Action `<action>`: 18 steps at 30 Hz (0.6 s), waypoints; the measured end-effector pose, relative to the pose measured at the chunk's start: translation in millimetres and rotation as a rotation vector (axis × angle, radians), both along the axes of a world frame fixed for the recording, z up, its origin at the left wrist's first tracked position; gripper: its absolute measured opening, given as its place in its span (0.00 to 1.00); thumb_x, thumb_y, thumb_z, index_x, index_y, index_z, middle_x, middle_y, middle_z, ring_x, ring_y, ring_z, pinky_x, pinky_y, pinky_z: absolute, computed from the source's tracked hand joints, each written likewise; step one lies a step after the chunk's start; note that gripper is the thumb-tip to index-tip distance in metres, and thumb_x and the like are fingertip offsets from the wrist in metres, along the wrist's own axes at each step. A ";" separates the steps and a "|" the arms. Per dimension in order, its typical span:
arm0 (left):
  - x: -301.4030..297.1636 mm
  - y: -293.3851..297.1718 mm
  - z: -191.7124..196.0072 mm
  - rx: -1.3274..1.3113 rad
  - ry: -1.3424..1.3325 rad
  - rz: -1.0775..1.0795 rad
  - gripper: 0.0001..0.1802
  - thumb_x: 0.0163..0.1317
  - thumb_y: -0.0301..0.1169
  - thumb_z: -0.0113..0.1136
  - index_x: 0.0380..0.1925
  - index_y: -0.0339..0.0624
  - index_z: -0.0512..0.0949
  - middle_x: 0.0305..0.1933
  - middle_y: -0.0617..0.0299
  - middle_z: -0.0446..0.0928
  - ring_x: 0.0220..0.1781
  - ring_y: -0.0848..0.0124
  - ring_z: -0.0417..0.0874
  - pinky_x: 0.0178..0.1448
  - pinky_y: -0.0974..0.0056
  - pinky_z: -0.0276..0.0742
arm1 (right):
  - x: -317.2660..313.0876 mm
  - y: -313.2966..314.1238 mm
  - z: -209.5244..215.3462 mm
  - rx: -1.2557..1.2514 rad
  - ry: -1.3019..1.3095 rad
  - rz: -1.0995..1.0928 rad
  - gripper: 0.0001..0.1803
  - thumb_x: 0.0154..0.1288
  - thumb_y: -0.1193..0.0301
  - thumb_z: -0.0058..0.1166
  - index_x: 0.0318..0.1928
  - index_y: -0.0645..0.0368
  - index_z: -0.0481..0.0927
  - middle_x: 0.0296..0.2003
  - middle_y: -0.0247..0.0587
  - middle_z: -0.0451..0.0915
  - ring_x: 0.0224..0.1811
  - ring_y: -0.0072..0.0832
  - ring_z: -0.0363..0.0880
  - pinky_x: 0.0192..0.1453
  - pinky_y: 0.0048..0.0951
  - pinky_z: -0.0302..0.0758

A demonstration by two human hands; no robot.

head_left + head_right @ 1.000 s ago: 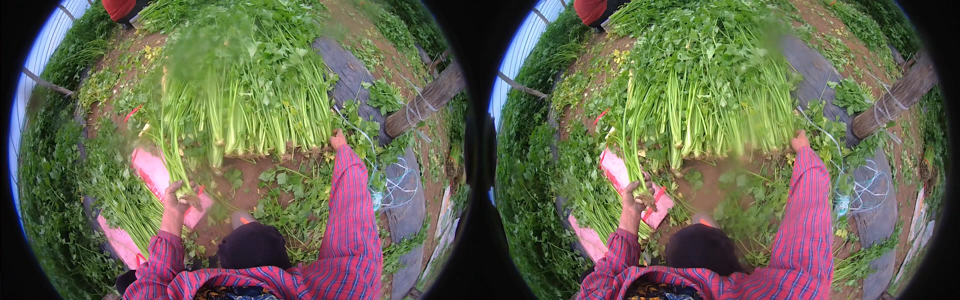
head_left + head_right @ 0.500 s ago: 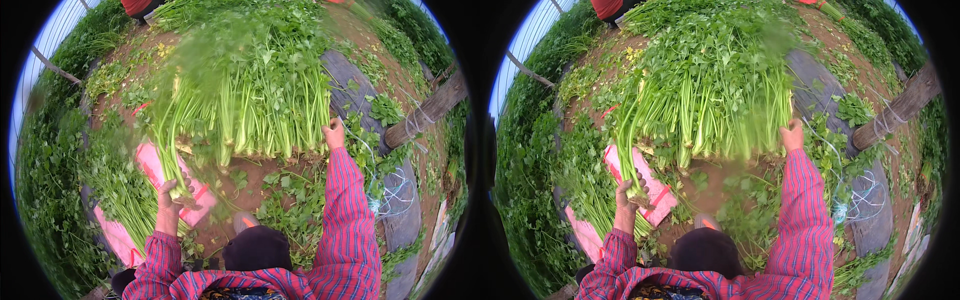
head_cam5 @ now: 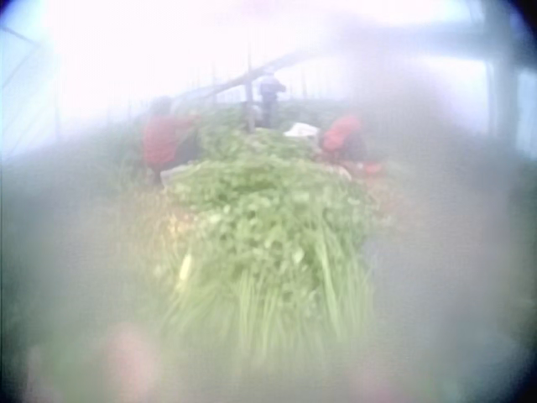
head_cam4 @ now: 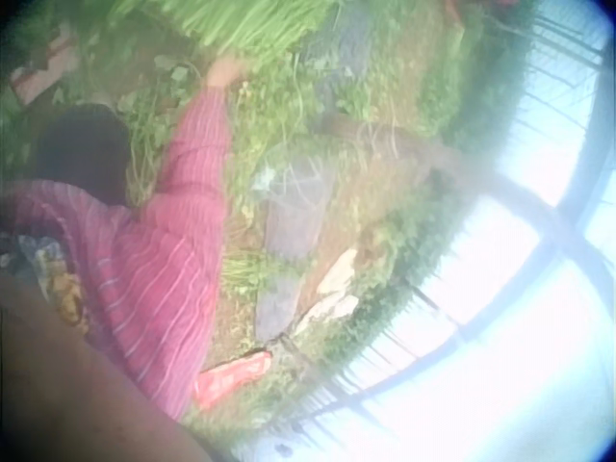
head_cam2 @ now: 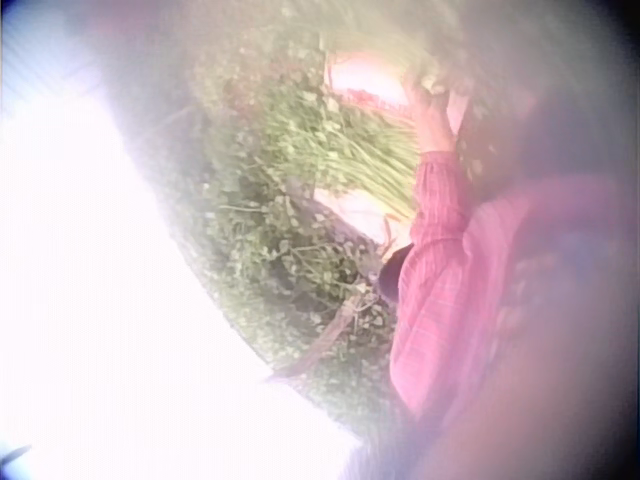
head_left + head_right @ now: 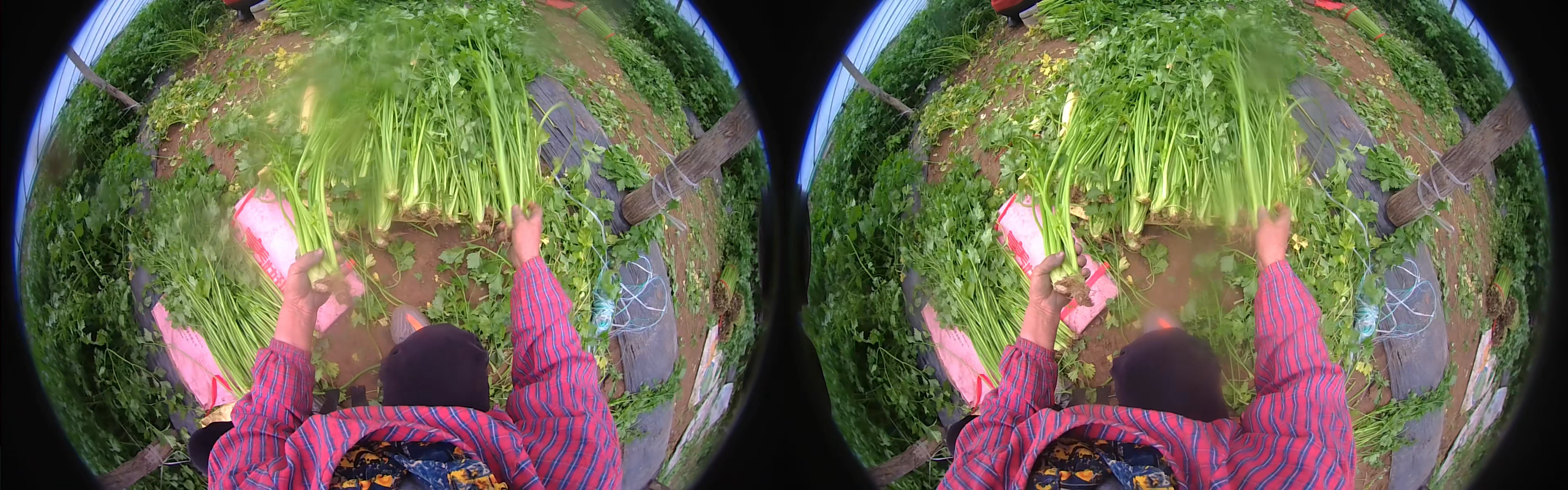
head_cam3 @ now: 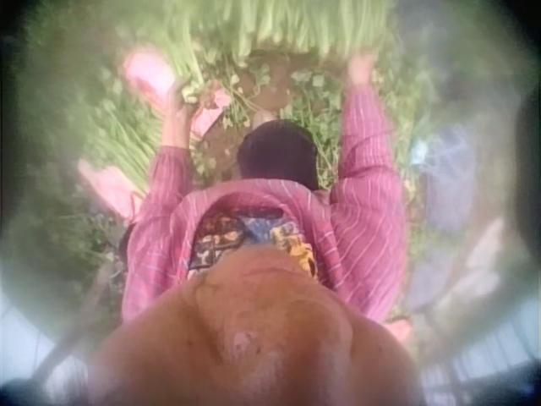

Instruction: The person gathers leafy green vegetables, aligns them into bundles, and ties them with red plastic ties. The bundles are placed on a pink sack on the ground inside a greenhouse.

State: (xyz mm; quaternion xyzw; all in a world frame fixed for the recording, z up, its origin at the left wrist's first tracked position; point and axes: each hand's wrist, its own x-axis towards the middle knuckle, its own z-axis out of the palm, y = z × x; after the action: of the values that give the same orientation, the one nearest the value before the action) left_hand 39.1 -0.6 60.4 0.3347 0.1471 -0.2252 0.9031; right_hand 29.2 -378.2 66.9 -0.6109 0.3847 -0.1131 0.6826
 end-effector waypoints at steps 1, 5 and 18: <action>-0.1 -3.1 3.3 -0.007 0.015 -0.032 0.25 0.53 0.26 0.54 0.52 0.32 0.66 0.43 0.51 0.75 0.39 0.61 0.79 0.43 0.56 0.79 | -9.5 8.3 1.4 0.079 -0.030 0.060 0.17 0.67 0.73 0.42 0.54 0.63 0.60 0.44 0.49 0.71 0.30 0.25 0.74 0.25 0.25 0.72; -7.0 -10.6 19.6 0.115 0.044 -0.025 0.23 0.53 0.28 0.55 0.50 0.28 0.68 0.43 0.51 0.75 0.41 0.62 0.78 0.44 0.56 0.80 | -40.2 46.1 6.2 0.239 -0.267 0.114 0.15 0.70 0.73 0.38 0.54 0.63 0.60 0.37 0.47 0.75 0.27 0.25 0.73 0.26 0.26 0.70; -38.4 -64.7 7.4 0.020 0.174 -0.238 0.18 0.52 0.20 0.55 0.46 0.33 0.70 0.39 0.51 0.78 0.38 0.60 0.82 0.42 0.54 0.82 | -74.9 137.4 -22.3 0.492 -0.035 0.611 0.15 0.68 0.71 0.43 0.47 0.72 0.64 0.39 0.47 0.75 0.37 0.33 0.78 0.36 0.35 0.80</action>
State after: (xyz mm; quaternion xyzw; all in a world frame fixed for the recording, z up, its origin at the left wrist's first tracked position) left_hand 0.6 -65.2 67.8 0.3381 0.1861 -0.3574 0.8505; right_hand -45.6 -240.8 44.6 -0.5134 0.1891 0.1805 0.8174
